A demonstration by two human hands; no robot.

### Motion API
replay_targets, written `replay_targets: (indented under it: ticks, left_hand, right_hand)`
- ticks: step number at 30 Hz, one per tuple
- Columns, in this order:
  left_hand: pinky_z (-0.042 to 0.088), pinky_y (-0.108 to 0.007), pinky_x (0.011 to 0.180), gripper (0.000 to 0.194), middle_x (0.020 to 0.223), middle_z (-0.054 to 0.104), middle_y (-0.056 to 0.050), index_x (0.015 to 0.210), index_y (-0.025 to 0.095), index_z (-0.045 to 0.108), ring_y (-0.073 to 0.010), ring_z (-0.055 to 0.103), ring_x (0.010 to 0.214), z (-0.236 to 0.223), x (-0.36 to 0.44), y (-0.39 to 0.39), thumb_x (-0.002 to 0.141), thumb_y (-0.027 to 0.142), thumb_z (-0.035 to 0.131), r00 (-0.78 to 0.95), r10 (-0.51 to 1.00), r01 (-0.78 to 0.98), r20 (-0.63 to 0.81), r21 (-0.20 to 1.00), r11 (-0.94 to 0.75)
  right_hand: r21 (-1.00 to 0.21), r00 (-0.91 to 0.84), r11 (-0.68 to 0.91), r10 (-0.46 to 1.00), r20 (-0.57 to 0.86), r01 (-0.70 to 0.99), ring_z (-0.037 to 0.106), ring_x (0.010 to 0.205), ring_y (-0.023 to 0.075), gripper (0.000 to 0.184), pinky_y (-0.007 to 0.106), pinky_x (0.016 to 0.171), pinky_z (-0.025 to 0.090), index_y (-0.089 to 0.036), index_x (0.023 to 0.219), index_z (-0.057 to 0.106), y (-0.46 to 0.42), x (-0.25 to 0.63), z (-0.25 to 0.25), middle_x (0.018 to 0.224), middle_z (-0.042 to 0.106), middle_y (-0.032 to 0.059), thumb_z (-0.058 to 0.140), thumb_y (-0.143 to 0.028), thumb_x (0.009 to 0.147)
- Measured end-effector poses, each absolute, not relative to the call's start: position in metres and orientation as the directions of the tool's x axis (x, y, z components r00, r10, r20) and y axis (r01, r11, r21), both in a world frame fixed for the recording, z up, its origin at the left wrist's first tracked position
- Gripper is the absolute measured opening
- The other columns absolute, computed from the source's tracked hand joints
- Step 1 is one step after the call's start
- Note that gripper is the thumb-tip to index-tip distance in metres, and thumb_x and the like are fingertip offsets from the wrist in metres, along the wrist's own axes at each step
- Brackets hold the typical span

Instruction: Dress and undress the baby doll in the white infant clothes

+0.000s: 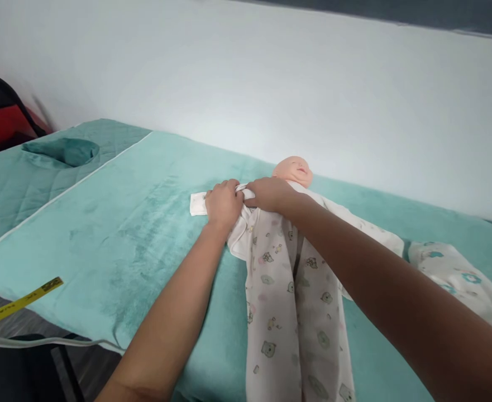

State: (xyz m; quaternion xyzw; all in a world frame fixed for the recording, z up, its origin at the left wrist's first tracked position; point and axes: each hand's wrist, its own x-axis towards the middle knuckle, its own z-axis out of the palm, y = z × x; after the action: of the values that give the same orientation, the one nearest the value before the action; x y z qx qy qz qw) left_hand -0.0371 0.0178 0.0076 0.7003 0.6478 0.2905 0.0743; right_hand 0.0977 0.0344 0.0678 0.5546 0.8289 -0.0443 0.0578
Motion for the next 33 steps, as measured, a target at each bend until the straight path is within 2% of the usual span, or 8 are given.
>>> replay_targets:
  ticks: [6, 11, 16, 19, 22, 25, 28, 33]
  left_hand:
    - [0.046, -0.036, 0.089, 0.037, 0.123, 0.061, -0.007, 0.121, 0.026, 0.06, -0.0241, 0.058, 0.11, 0.008, -0.042, 0.012, 0.089, 0.018, 0.044, -0.038, 0.907, 0.779, 0.419, 0.581, -0.236]
    - [0.046, -0.03, 0.088, 0.043, 0.119, 0.062, -0.003, 0.116, 0.027, 0.062, -0.0196, 0.059, 0.109, 0.002, -0.047, 0.013, 0.084, 0.008, 0.042, -0.1, 0.895, 0.706, 0.434, 0.665, -0.244]
    - [0.045, -0.033, 0.081, 0.04, 0.11, 0.069, -0.001, 0.109, 0.029, 0.064, -0.0216, 0.062, 0.104, 0.0, -0.048, 0.016, 0.083, 0.007, 0.042, -0.036, 0.955, 0.772, 0.295, 0.615, -0.161]
    - [0.044, -0.038, 0.086, 0.045, 0.117, 0.067, -0.005, 0.123, 0.027, 0.058, -0.0248, 0.06, 0.108, 0.004, -0.046, 0.01, 0.086, 0.009, 0.039, 0.012, 0.958, 0.83, 0.286, 0.532, -0.169]
    - [0.039, -0.045, 0.1, 0.052, 0.131, 0.06, -0.01, 0.14, 0.025, 0.045, -0.0279, 0.052, 0.12, 0.007, -0.042, 0.001, 0.089, 0.014, 0.042, 0.13, 0.91, 0.861, 0.393, 0.411, -0.3]
    - [0.028, -0.053, 0.11, 0.049, 0.129, 0.06, -0.01, 0.139, 0.025, 0.045, -0.0297, 0.049, 0.123, 0.007, -0.041, -0.003, 0.091, 0.023, 0.048, 0.232, 0.873, 0.86, 0.429, 0.328, -0.39]
    - [0.029, -0.056, 0.109, 0.038, 0.12, 0.063, -0.01, 0.13, 0.025, 0.052, -0.0308, 0.054, 0.115, 0.004, -0.044, 0.001, 0.092, 0.023, 0.044, 0.184, 0.894, 0.897, 0.408, 0.303, -0.322]
    - [0.032, -0.057, 0.106, 0.04, 0.119, 0.062, -0.012, 0.125, 0.021, 0.055, -0.0327, 0.053, 0.114, 0.001, -0.047, 0.007, 0.088, 0.014, 0.04, -0.027, 0.928, 0.942, 0.372, 0.32, -0.101]
  right_hand:
    - [0.121, -0.374, 0.403, 0.904, -0.209, 0.907, 0.061, 0.086, 0.0238, 0.046, 0.029, 0.066, 0.036, -0.036, 0.136, 0.055, 0.026, 0.1, 0.09, 0.105, 0.068, 0.0072, 0.052, -0.05, 0.092]
    - [0.193, -0.322, 0.361, 0.924, -0.207, 0.912, 0.061, 0.085, 0.0248, 0.041, 0.032, 0.068, 0.038, -0.033, 0.124, 0.063, 0.012, 0.128, 0.124, 0.103, 0.068, 0.0074, 0.049, -0.054, 0.091]
    - [0.187, -0.314, 0.318, 0.948, -0.054, 0.929, 0.059, 0.083, 0.0249, 0.037, 0.036, 0.072, 0.037, -0.032, 0.114, 0.067, 0.001, 0.16, 0.141, 0.09, 0.068, 0.0056, 0.051, -0.055, 0.089]
    - [0.146, -0.314, 0.313, 0.949, -0.017, 0.939, 0.058, 0.081, 0.0243, 0.035, 0.036, 0.072, 0.037, -0.032, 0.112, 0.067, -0.004, 0.163, 0.138, 0.087, 0.067, 0.0052, 0.05, -0.053, 0.09]
    - [0.089, -0.335, 0.335, 0.942, -0.018, 0.938, 0.058, 0.086, 0.0253, 0.036, 0.036, 0.074, 0.038, -0.032, 0.116, 0.066, -0.004, 0.151, 0.124, 0.095, 0.067, 0.0061, 0.051, -0.052, 0.09]
    - [0.03, -0.367, 0.367, 0.93, -0.034, 0.93, 0.059, 0.093, 0.0268, 0.036, 0.037, 0.077, 0.041, -0.03, 0.119, 0.065, 0.001, 0.136, 0.107, 0.102, 0.067, 0.0067, 0.053, -0.049, 0.09]
    - [-0.085, -0.351, 0.351, 0.936, 0.006, 0.933, 0.059, 0.101, 0.0267, 0.037, 0.039, 0.084, 0.044, -0.028, 0.122, 0.064, 0.002, 0.133, 0.096, 0.113, 0.067, 0.0068, 0.05, -0.043, 0.092]
    - [-0.314, -0.147, 0.228, 0.954, 0.262, 0.921, 0.055, 0.116, 0.026, 0.036, 0.041, 0.097, 0.043, -0.023, 0.117, 0.067, -0.015, 0.172, 0.081, 0.126, 0.064, 0.006, 0.041, -0.029, 0.093]
